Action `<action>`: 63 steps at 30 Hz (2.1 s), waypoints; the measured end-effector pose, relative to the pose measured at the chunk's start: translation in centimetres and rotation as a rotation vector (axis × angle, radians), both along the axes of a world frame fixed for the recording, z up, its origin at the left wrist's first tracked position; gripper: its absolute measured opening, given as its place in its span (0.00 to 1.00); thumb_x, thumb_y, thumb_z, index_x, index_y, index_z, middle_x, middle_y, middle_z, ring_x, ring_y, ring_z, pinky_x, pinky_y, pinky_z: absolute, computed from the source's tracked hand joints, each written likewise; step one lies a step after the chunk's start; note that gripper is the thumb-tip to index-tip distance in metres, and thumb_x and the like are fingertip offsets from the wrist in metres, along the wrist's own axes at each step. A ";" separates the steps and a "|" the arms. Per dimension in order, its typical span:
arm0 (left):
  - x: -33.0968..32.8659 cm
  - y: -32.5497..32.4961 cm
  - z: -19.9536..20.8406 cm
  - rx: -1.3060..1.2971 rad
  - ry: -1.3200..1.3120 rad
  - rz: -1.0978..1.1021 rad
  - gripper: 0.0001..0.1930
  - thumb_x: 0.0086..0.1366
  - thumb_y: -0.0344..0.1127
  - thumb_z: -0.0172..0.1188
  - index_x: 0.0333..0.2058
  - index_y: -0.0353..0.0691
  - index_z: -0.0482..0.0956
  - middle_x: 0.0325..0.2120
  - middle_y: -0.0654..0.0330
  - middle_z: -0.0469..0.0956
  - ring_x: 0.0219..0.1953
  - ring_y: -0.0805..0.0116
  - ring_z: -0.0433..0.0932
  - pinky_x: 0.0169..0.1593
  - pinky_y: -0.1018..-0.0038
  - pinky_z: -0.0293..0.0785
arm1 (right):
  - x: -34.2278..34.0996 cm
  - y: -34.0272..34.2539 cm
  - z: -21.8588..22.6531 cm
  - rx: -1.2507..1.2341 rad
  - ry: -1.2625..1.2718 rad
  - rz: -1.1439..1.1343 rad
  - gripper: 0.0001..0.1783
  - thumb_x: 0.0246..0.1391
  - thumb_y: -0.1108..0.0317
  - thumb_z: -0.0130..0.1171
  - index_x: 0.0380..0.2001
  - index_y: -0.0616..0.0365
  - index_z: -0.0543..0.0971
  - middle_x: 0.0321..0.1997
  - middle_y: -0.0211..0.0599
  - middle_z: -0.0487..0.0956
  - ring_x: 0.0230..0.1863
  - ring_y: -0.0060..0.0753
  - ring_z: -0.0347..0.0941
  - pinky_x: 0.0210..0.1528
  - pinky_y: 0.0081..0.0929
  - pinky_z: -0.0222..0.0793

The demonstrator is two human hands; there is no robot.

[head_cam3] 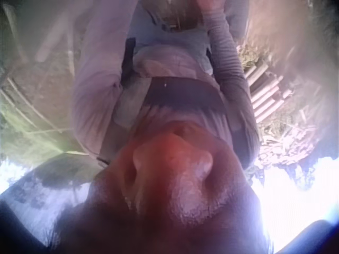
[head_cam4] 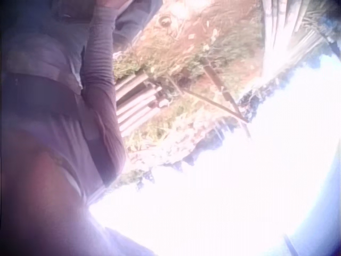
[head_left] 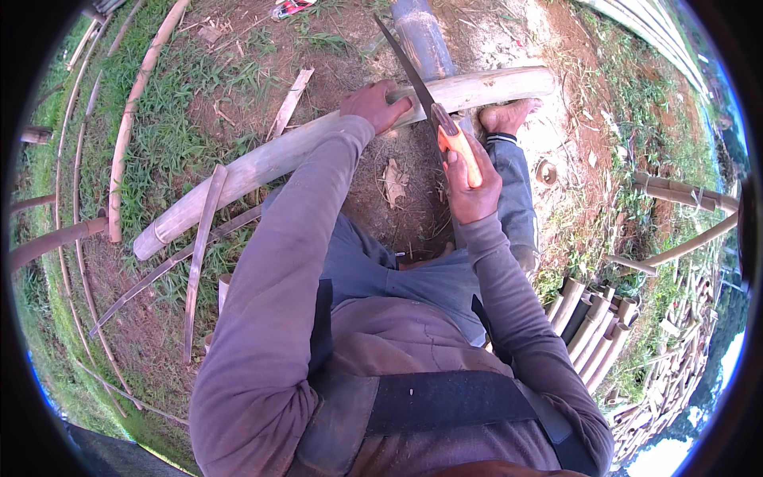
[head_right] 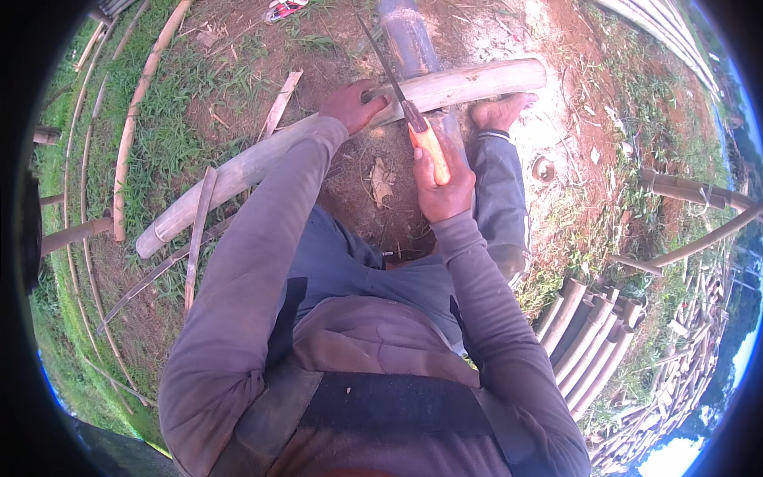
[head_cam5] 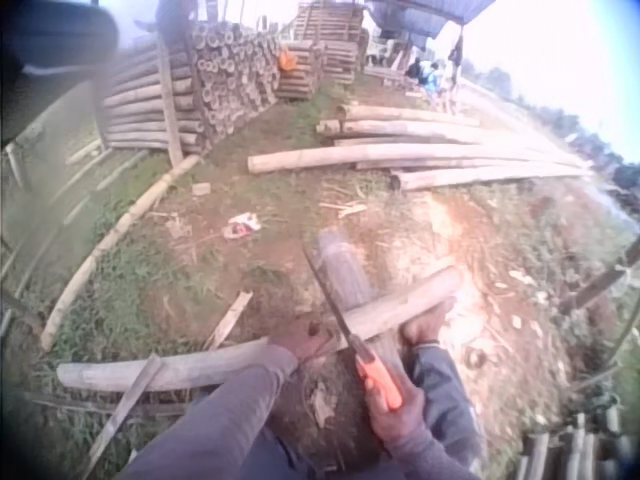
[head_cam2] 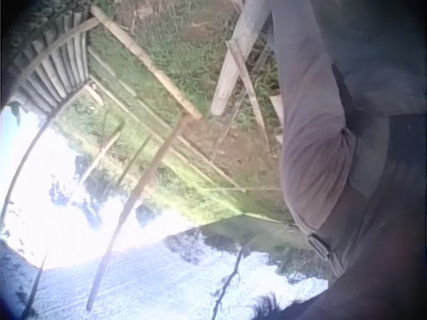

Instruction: The person sits on the ground and uses a hand saw to cut a long bamboo pole into shorter sections. They position the bamboo between their legs, saw through it, and then move the cut pieces aside.

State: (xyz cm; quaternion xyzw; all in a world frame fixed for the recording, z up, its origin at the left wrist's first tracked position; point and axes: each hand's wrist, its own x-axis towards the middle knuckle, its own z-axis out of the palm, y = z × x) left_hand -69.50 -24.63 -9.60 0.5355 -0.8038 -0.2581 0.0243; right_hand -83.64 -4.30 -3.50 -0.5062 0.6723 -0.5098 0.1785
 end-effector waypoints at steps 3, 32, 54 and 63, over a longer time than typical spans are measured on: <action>5.1 1.7 0.2 -0.245 0.054 -0.051 0.52 0.56 0.70 0.68 0.74 0.51 0.64 0.67 0.49 0.74 0.68 0.45 0.73 0.72 0.45 0.62 | -0.4 0.4 -0.9 -0.001 -0.029 -0.032 0.23 0.65 0.66 0.66 0.60 0.65 0.79 0.51 0.52 0.87 0.51 0.41 0.87 0.52 0.34 0.79; 11.0 2.6 0.3 0.030 -0.250 -0.092 0.47 0.51 0.58 0.78 0.67 0.50 0.68 0.52 0.48 0.81 0.55 0.47 0.83 0.59 0.54 0.79 | 1.3 15.5 3.3 0.184 -0.022 -0.013 0.28 0.70 0.65 0.59 0.64 0.76 0.72 0.58 0.57 0.83 0.59 0.44 0.83 0.61 0.35 0.78; 9.8 2.3 0.4 0.053 -0.232 -0.126 0.47 0.50 0.57 0.78 0.67 0.50 0.68 0.52 0.47 0.82 0.54 0.47 0.84 0.59 0.55 0.79 | 0.0 1.6 0.7 0.075 0.034 -0.024 0.25 0.69 0.66 0.64 0.63 0.68 0.76 0.47 0.42 0.87 0.40 0.25 0.79 0.44 0.29 0.78; 11.4 2.1 0.4 0.073 -0.221 -0.107 0.46 0.50 0.57 0.78 0.65 0.48 0.69 0.51 0.47 0.82 0.54 0.46 0.83 0.58 0.55 0.79 | 1.0 18.8 5.0 0.254 -0.098 -0.007 0.29 0.71 0.64 0.57 0.66 0.75 0.70 0.56 0.53 0.84 0.55 0.42 0.83 0.55 0.35 0.82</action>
